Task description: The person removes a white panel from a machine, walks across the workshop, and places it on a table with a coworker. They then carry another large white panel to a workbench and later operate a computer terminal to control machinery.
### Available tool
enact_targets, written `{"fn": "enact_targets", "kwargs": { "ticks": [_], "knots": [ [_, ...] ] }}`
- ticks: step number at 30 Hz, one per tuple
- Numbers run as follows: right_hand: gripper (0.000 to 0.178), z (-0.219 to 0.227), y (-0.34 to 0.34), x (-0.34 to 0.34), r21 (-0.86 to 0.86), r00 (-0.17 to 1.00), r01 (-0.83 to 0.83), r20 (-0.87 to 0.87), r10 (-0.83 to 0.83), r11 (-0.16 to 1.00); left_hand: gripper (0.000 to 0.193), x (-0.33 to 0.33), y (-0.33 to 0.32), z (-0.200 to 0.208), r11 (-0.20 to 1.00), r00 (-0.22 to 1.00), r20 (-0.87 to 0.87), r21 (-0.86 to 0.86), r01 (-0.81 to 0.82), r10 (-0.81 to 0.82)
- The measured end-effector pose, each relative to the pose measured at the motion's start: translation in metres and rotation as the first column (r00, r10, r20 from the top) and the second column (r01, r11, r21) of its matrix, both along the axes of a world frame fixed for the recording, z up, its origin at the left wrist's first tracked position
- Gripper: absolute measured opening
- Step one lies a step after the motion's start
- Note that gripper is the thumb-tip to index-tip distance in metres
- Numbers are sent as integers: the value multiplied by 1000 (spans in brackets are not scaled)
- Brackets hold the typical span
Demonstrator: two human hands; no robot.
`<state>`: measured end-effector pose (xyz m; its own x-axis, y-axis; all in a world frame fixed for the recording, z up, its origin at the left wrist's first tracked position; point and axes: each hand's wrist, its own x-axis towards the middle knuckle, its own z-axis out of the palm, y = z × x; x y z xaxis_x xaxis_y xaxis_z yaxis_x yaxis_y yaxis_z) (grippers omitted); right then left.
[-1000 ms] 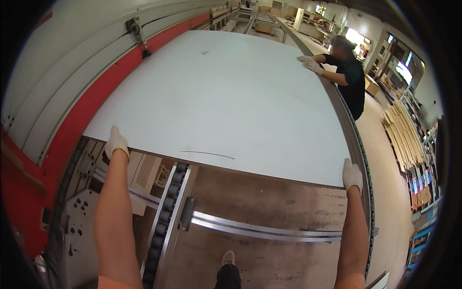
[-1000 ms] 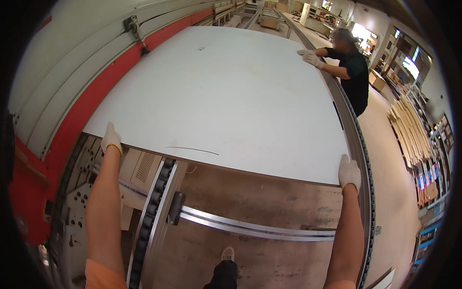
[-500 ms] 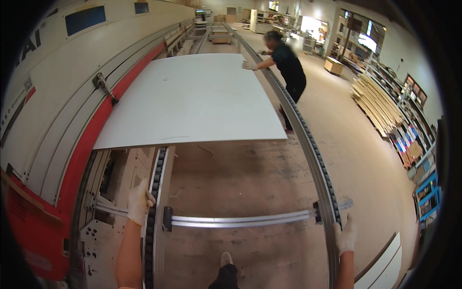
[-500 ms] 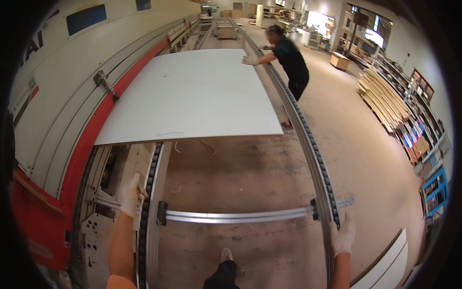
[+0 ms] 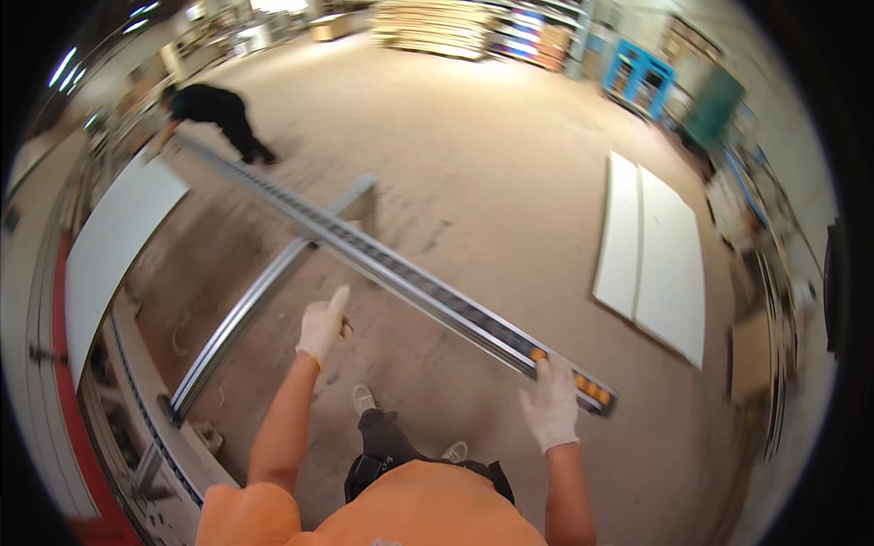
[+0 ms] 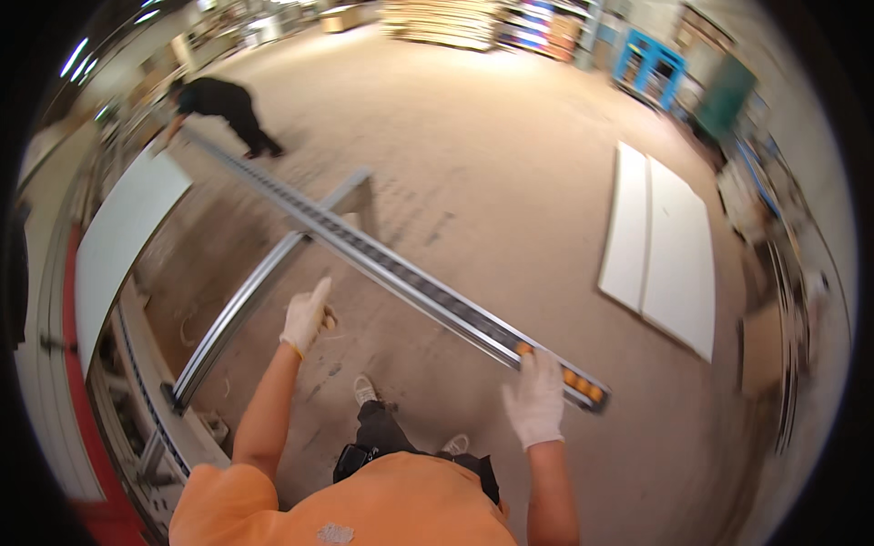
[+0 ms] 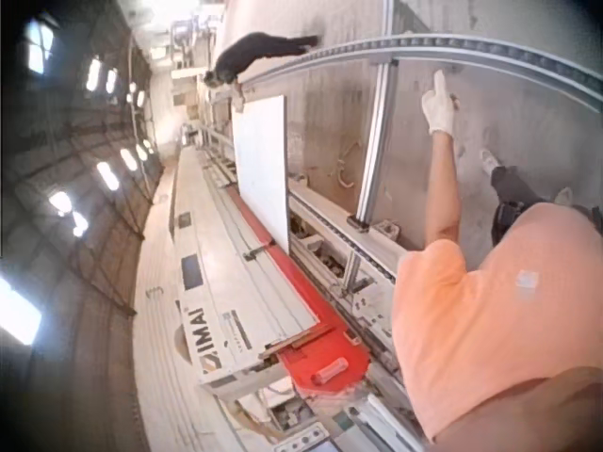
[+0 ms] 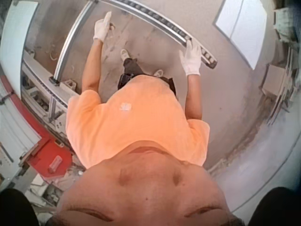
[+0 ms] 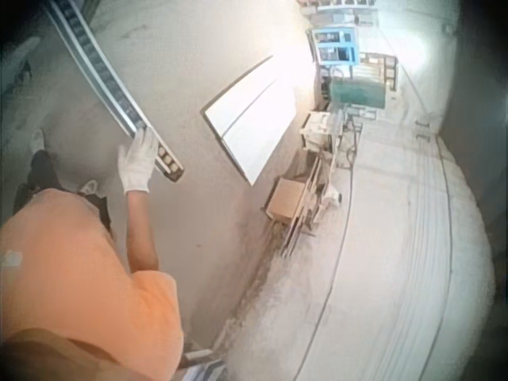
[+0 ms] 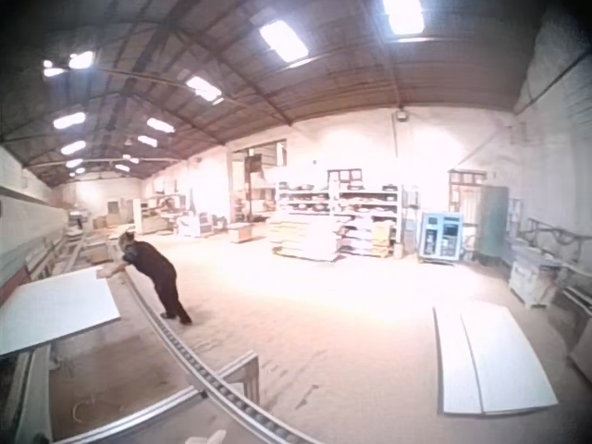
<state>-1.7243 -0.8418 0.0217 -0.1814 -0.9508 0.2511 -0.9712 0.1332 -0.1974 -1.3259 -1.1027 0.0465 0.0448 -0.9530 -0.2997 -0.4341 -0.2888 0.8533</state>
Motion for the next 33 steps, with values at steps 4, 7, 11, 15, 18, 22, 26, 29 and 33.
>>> {"fn": "enact_targets", "kwargs": {
  "ticks": [4, 7, 11, 15, 18, 22, 26, 29, 33],
  "knots": [
    [70, -6, 120, -48, 62, 972, 189, 133, -196, 980, 87, -132, -40, -49, 999, 998, 55, 49, 14, -16],
    [68, -16, 186, -94, 318, 841, 394, 255, -478, 863, 92, -205, -39, -91, 995, 947, 320, -103, -9, 41],
    [64, -39, 234, -164, 430, 722, 525, 231, -652, 734, 91, -223, -31, -105, 965, 876, 467, -260, 7, 120],
    [59, -46, 211, -270, 512, 802, 434, 155, -577, 741, 96, -228, -38, -109, 970, 889, 388, -131, -206, 242],
    [65, -33, 154, -349, 678, 869, 236, 174, -464, 696, 104, -242, -41, -120, 928, 827, 422, -213, -307, 371],
    [63, -3, 103, -437, 637, 885, 17, 349, -308, 770, 105, -259, -32, -128, 879, 848, 233, -174, -445, 475],
    [61, -10, 84, -531, 559, 879, 39, 375, -295, 828, 100, -284, -6, -130, 911, 782, 468, -190, -367, 413],
    [67, -40, 77, -601, 750, 905, 89, 213, -367, 655, 99, -316, 29, -143, 872, 705, 516, -239, -427, 487],
    [70, -63, 70, -671, 828, 941, -104, 261, -214, 551, 42, -368, 92, -145, 989, 298, 943, -143, -41, 149]
  ]
}}
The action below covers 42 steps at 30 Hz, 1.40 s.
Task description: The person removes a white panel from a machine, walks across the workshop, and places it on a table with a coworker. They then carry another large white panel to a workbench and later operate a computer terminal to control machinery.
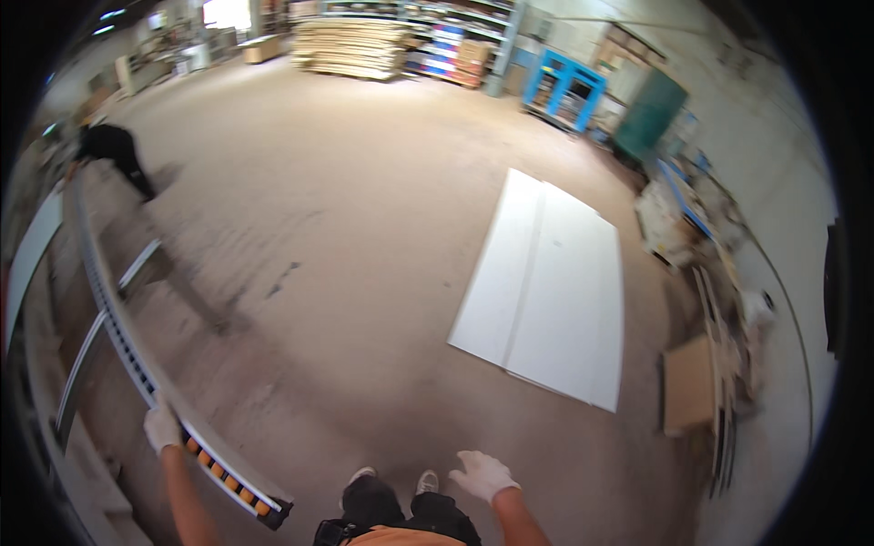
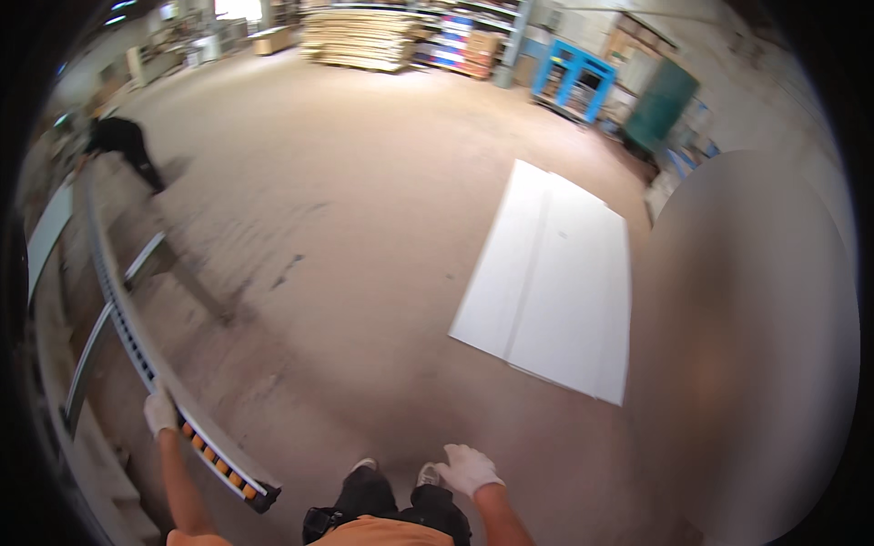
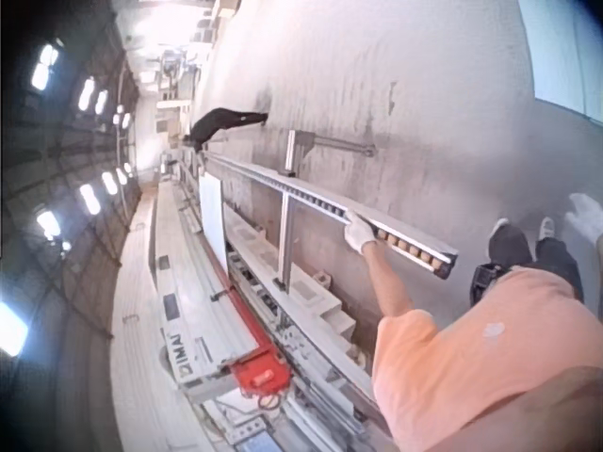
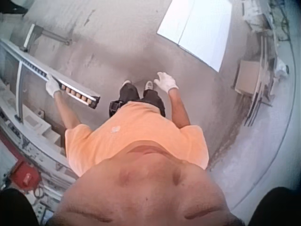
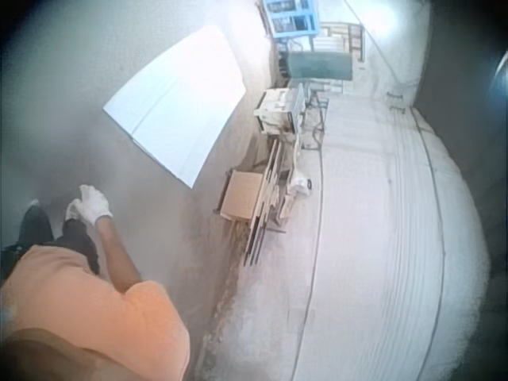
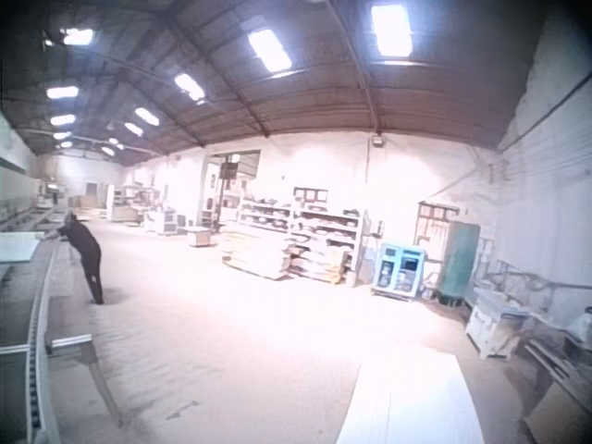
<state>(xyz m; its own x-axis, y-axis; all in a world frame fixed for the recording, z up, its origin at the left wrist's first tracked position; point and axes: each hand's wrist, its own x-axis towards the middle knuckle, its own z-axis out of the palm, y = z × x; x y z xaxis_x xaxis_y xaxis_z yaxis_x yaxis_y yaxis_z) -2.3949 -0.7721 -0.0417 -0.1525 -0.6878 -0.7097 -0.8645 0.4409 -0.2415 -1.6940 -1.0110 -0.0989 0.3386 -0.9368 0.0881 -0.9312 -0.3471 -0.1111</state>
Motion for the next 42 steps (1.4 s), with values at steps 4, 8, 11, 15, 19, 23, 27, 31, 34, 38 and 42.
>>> {"fn": "enact_targets", "kwargs": {
  "ticks": [4, 8, 11, 15, 19, 23, 27, 31, 34, 38, 42],
  "knots": [
    [70, -5, -24, -48, -158, 1000, -9, -19, 6, 987, 46, -71, 47, 28, 998, 997, -37, 18, -67, 68],
    [66, -34, -81, -75, -180, 965, -257, 8, 263, 949, 90, -134, 59, 74, 777, 710, -496, -104, -620, 500],
    [69, -59, -146, -86, -108, 939, -343, -5, 345, 933, 91, -148, 54, 90, 755, 667, -500, -38, -655, 553],
    [72, -87, -257, -85, -149, 932, -348, 48, 358, 926, 91, -139, 52, 75, 741, 674, -474, -63, -669, 567],
    [71, -97, -365, -84, -134, 925, -353, 102, 367, 926, 88, -130, 50, 68, 785, 732, -345, 23, -619, 587],
    [68, -96, -480, -92, -157, 940, -270, 172, 295, 950, 79, -141, 8, 118, 777, 782, -124, 284, -562, 611],
    [67, -110, -587, -96, -159, 957, -242, 127, 262, 957, 64, -170, -135, 162, 808, 807, -49, 91, -583, 588],
    [63, -164, -696, -104, -117, 916, -277, 268, 299, 954, 61, -220, -329, 122, 887, 862, -210, 77, -456, 461],
    [64, -231, -767, -125, -29, 918, -178, 356, 176, 984, 63, -238, -438, 49, 897, 855, -302, 279, -343, 421],
    [70, -318, -874, -142, 117, 893, -449, 75, 443, 886, 69, -244, -466, -29, 701, 616, -392, 589, -402, 683],
    [56, -343, -1024, -130, 103, 787, -607, 216, 578, 788, 68, -234, -434, -67, 263, 215, -185, 862, -433, 959]
  ]
}}
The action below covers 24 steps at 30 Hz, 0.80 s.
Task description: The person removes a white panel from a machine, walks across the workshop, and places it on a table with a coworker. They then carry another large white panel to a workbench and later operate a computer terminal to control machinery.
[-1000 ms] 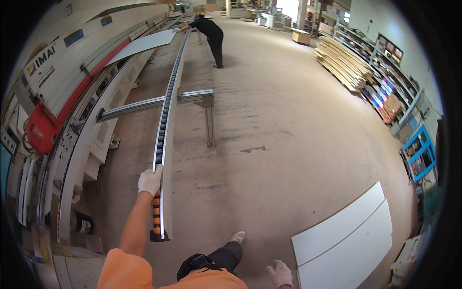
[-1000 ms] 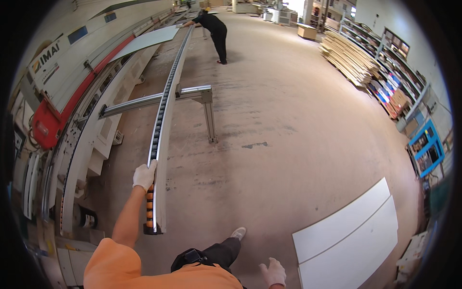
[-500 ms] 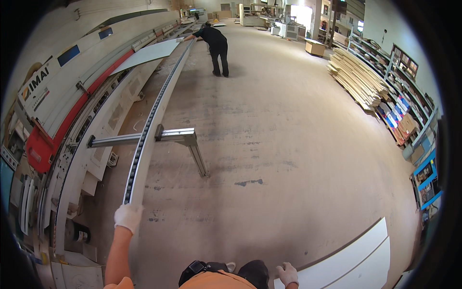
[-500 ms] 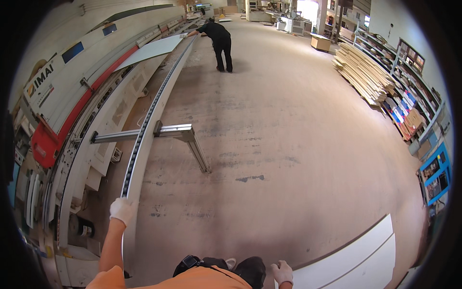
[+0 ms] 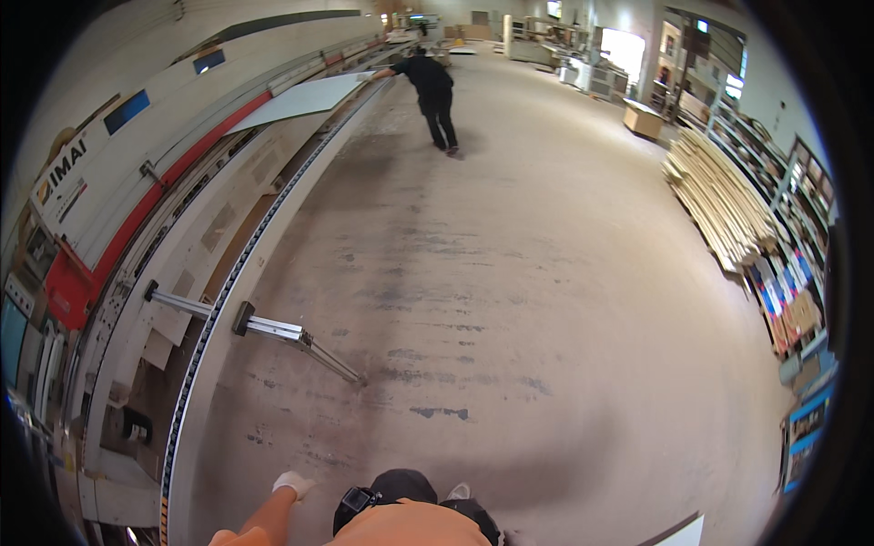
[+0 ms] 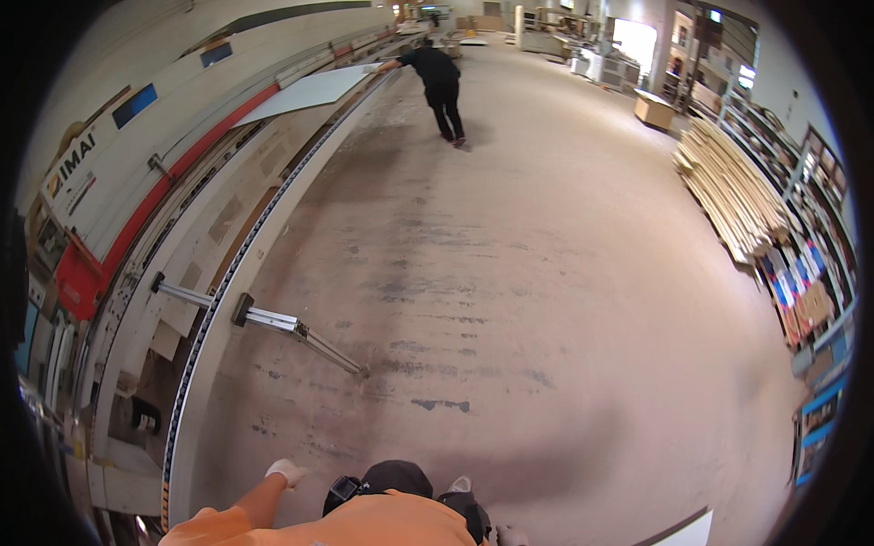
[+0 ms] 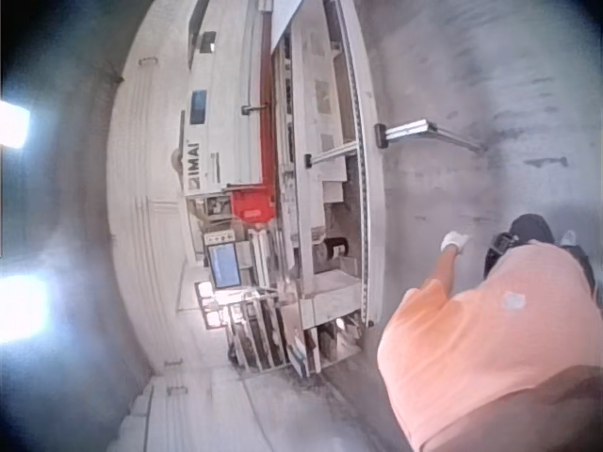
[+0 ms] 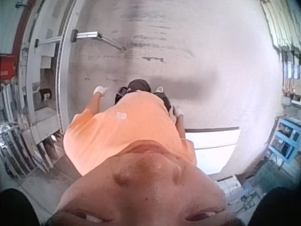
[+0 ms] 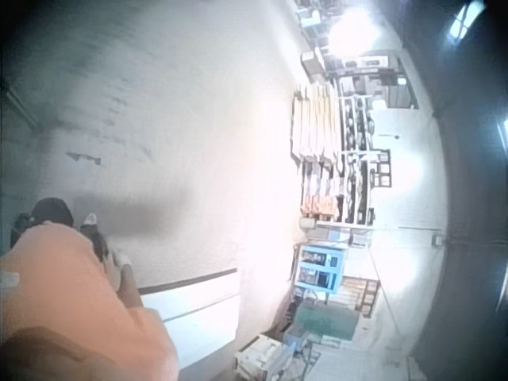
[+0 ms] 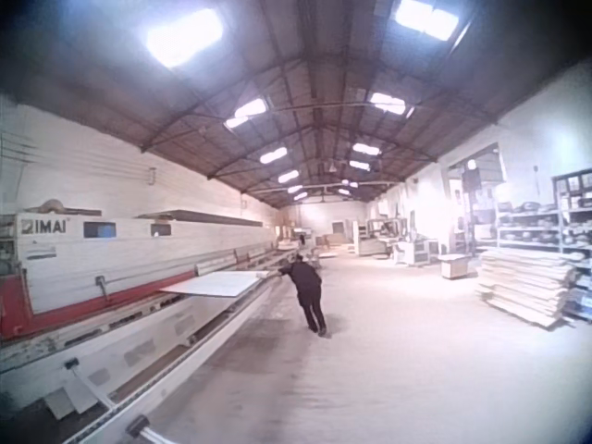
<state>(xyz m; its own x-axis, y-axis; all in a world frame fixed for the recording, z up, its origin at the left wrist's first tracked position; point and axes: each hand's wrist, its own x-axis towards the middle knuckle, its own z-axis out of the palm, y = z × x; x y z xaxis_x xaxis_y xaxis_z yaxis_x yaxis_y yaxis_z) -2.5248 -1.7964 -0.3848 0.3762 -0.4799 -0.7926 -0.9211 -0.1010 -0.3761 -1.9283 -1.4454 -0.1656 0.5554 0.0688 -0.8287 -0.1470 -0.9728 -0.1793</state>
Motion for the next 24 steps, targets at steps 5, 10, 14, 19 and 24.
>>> {"fn": "enact_targets", "kwargs": {
  "ticks": [5, 10, 14, 19, 24],
  "knots": [
    [47, 21, -251, 118, -115, 985, 98, 151, -80, 989, 52, 10, -15, -50, 944, 917, -266, 62, 324, -297],
    [29, 74, -442, 290, 84, 669, 628, 450, -592, 774, 45, 77, -179, -78, 960, 969, -43, -130, -249, 245],
    [23, 116, -525, 379, 205, 722, 506, 430, -541, 838, 57, 190, -362, -42, 875, 914, -44, -273, -400, 404],
    [25, 56, -616, 423, 210, 829, 430, 293, -476, 878, 66, 346, -590, 14, 884, 972, 43, -428, -190, 230],
    [40, -32, -687, 445, -191, 964, -265, -47, 261, 945, 68, 459, -764, 21, 870, 967, 239, -492, 41, 89]
  ]
}}
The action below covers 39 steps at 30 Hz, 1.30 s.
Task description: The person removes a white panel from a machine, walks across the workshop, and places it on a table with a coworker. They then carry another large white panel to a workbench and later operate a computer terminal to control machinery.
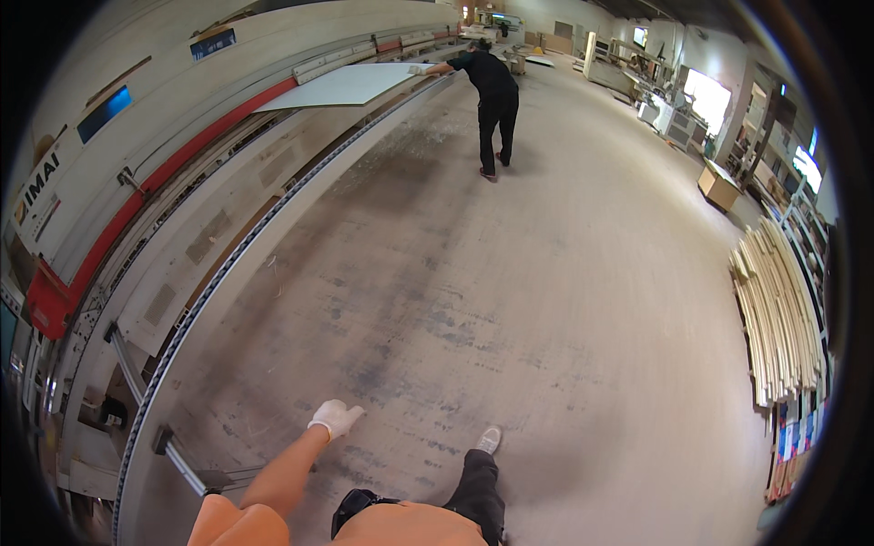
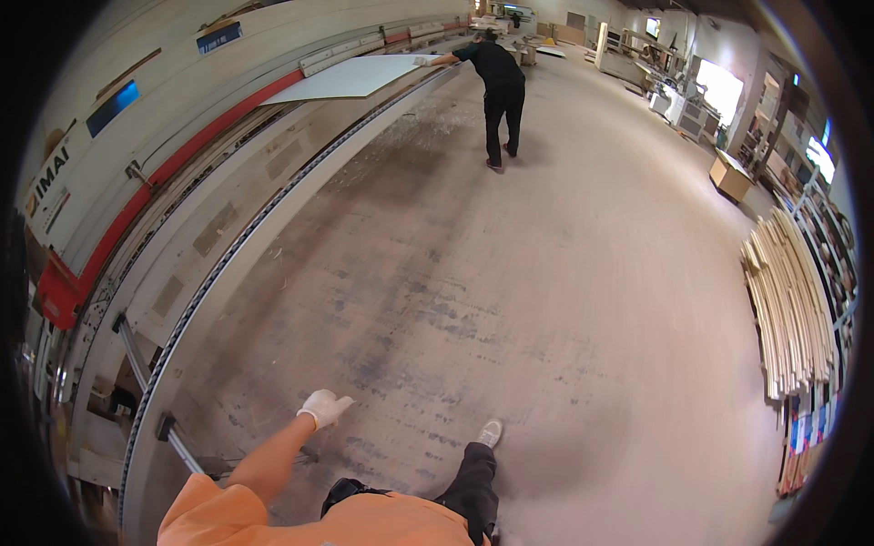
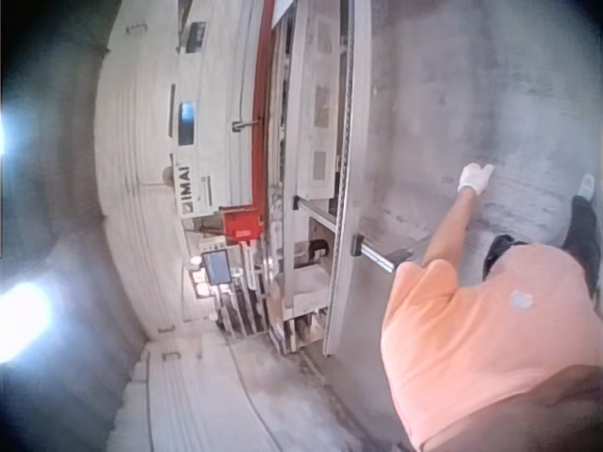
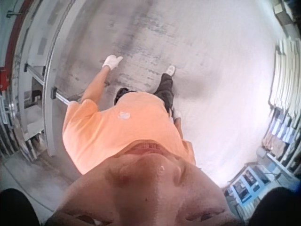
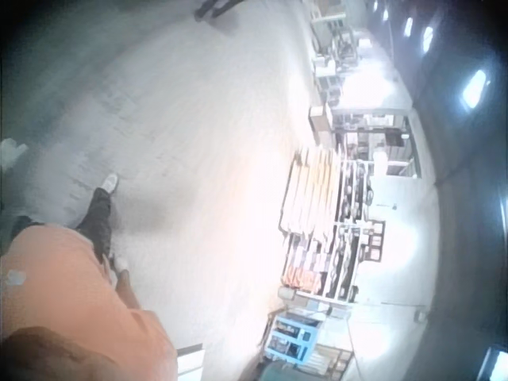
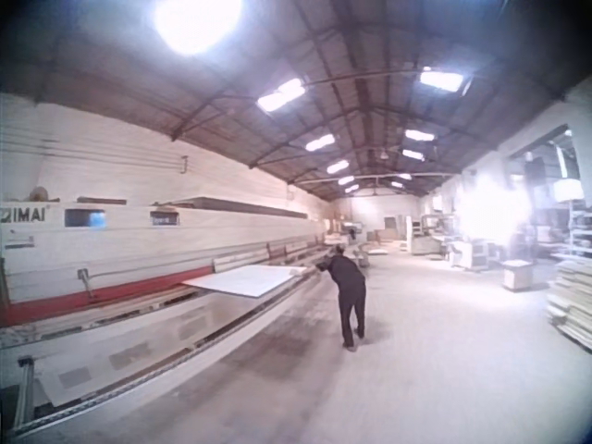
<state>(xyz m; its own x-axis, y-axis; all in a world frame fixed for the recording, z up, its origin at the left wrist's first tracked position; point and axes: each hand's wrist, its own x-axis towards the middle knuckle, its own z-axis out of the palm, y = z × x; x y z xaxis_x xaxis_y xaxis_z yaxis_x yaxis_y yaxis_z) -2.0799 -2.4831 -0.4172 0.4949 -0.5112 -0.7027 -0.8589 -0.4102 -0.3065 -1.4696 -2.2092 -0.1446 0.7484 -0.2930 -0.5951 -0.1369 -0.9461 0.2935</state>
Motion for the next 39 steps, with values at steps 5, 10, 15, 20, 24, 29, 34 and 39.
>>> {"fn": "enact_targets", "kwargs": {
  "ticks": [5, 10, 15, 20, 24, 29, 34, 39],
  "knots": [
    [29, -14, -153, 85, 120, 993, 90, 63, -99, 989, 67, 30, -82, -16, 994, 993, -97, 91, -64, 73],
    [24, -14, -372, 221, -175, 858, -481, 105, 502, 859, 61, 40, -107, -43, 943, 928, -223, 218, -251, 299],
    [38, 53, -572, 448, 224, 859, 404, 241, -452, 887, 58, 94, -144, -96, 835, 773, -325, 294, -466, 545],
    [33, 124, -642, 636, 323, 667, 497, 451, -593, 806, 57, 231, -233, -134, 827, 755, -350, 330, -455, 554],
    [35, 101, -664, 709, -142, 926, -75, 358, 122, 987, 58, 390, -349, -119, 780, 694, -377, 146, -609, 613],
    [29, 40, -682, 738, -73, 974, -200, 91, 206, 977, 73, 609, -523, -42, 970, 955, -183, -12, -241, 235],
    [31, 13, -712, 826, 82, 997, -58, 60, 53, 995, 70, 767, -692, 5, 972, 983, -140, -186, -141, 116],
    [28, -1, -800, 980, 213, 977, 131, 139, -162, 968, 63, 865, -782, -18, 985, 993, 80, -140, 99, -88]
  ]
}}
